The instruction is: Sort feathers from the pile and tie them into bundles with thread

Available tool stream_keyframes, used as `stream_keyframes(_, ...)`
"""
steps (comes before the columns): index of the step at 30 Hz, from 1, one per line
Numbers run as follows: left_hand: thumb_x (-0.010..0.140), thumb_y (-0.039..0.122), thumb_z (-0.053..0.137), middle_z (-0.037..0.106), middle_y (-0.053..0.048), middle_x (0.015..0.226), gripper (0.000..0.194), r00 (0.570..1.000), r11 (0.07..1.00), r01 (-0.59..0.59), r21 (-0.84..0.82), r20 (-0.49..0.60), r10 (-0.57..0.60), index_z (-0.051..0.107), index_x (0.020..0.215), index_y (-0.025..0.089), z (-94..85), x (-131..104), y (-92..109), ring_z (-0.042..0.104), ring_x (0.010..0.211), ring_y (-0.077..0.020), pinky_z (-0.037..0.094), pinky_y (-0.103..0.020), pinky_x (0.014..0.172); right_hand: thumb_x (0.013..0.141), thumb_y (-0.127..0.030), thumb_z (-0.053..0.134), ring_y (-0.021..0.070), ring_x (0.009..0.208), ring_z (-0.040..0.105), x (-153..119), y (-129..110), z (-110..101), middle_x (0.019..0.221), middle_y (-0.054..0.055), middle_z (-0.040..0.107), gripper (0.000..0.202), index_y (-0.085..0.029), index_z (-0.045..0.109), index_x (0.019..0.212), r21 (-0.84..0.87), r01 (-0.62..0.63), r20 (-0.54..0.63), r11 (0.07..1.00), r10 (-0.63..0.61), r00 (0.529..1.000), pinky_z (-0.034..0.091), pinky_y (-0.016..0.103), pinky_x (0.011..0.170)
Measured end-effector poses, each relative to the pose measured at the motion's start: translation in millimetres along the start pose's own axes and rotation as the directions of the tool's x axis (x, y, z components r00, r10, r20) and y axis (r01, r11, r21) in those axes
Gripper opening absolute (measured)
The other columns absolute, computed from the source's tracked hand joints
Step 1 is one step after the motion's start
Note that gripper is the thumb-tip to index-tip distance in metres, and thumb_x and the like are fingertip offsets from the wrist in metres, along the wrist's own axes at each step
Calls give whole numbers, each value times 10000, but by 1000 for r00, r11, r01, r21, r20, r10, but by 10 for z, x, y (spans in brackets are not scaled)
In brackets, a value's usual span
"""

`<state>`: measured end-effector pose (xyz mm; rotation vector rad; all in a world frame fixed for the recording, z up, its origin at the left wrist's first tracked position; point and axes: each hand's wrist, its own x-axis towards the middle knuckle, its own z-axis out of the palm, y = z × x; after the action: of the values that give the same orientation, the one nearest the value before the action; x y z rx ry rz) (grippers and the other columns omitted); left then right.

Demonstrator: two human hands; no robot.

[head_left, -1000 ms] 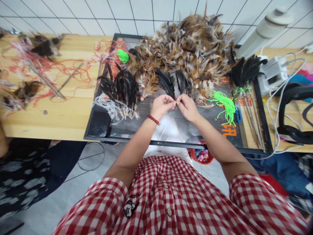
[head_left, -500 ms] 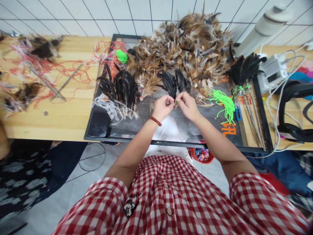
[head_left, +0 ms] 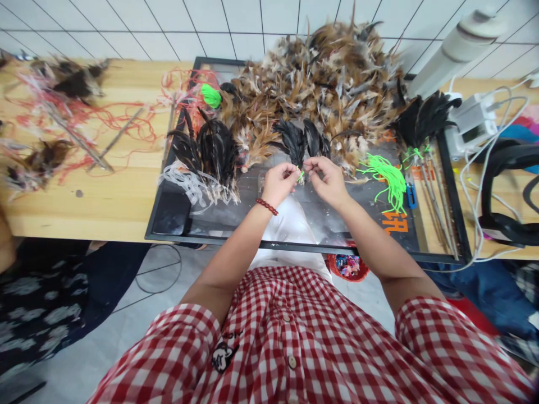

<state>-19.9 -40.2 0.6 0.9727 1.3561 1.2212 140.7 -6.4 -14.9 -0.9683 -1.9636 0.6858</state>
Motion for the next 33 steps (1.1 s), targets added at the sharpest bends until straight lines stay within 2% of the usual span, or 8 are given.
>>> stream_keyframes(4, 792, 130, 727, 581, 40, 541, 115, 1000, 1000, 21, -3, 15, -21, 643, 715, 147, 3, -13, 36, 539, 459, -56, 413, -147, 407, 902, -260, 562, 195, 824, 655, -9, -8, 8, 881, 59, 706, 158, -200, 699, 952, -102, 89, 37, 991, -86, 996, 497, 336, 767)
stream_keyframes(11, 813, 99, 671, 576, 24, 648, 129, 999, 996, -50, 71, -11, 51, 604, 721, 160, -7, 12, -36, 561, 499, -58, 425, -143, 406, 871, -256, 560, 178, 705, 604, -1, -9, 31, 754, 35, 666, 113, -207, 625, 792, -218, -4, -25, 976, -1, 1000, 444, 324, 709)
stream_keyframes(17, 789, 25, 598, 600, -16, 875, 172, 966, 945, -252, 207, -4, 259, 565, 687, 159, 1, 61, -160, 591, 592, -64, 467, -184, 496, 768, -202, 578, 148, 614, 523, 21, -6, 49, 677, 14, 620, 66, -209, 578, 702, -189, -111, -107, 976, 92, 990, 407, 300, 636)
stream_keyframes(21, 799, 117, 683, 681, -51, 1005, 115, 921, 914, -388, 114, 5, 390, 611, 720, 160, 30, 35, -167, 609, 685, -65, 495, -190, 599, 784, -214, 572, 130, 599, 500, 25, -19, 63, 688, 5, 608, 76, -203, 586, 710, -57, -148, -123, 987, 140, 983, 405, 282, 607)
stream_keyframes(23, 816, 167, 698, 710, -41, 964, 113, 937, 939, -344, -1, 66, 343, 613, 742, 163, 42, 10, -133, 578, 592, -41, 471, -183, 549, 784, -219, 582, 128, 607, 500, 19, -32, 66, 683, 0, 599, 73, -203, 588, 713, -24, -126, -111, 992, 122, 986, 405, 280, 612)
stream_keyframes(25, 820, 177, 705, 697, -3, 786, 120, 968, 970, -232, -79, 81, 238, 607, 753, 166, 51, -2, -86, 539, 497, -32, 437, -173, 490, 792, -227, 586, 128, 615, 503, 11, -47, 66, 680, -2, 593, 78, -203, 593, 718, -8, -103, -101, 995, 102, 990, 407, 282, 618)
stream_keyframes(29, 765, 91, 732, 581, 62, 532, 177, 999, 992, -29, -123, -40, 24, 577, 727, 168, 58, 21, -5, 531, 429, -52, 383, -158, 416, 827, -242, 583, 129, 626, 506, 0, -79, 57, 704, 0, 610, 94, -206, 605, 743, 8, -94, -106, 996, 95, 990, 422, 285, 627)
stream_keyframes(33, 695, 48, 774, 609, 72, 543, 246, 996, 988, 13, -155, -80, -25, 562, 723, 169, 62, 30, 37, 540, 415, -50, 384, -152, 398, 853, -262, 602, 133, 635, 521, -4, -95, 46, 718, -1, 616, 107, -210, 608, 760, 22, -32, -92, 999, 34, 995, 445, 300, 661)
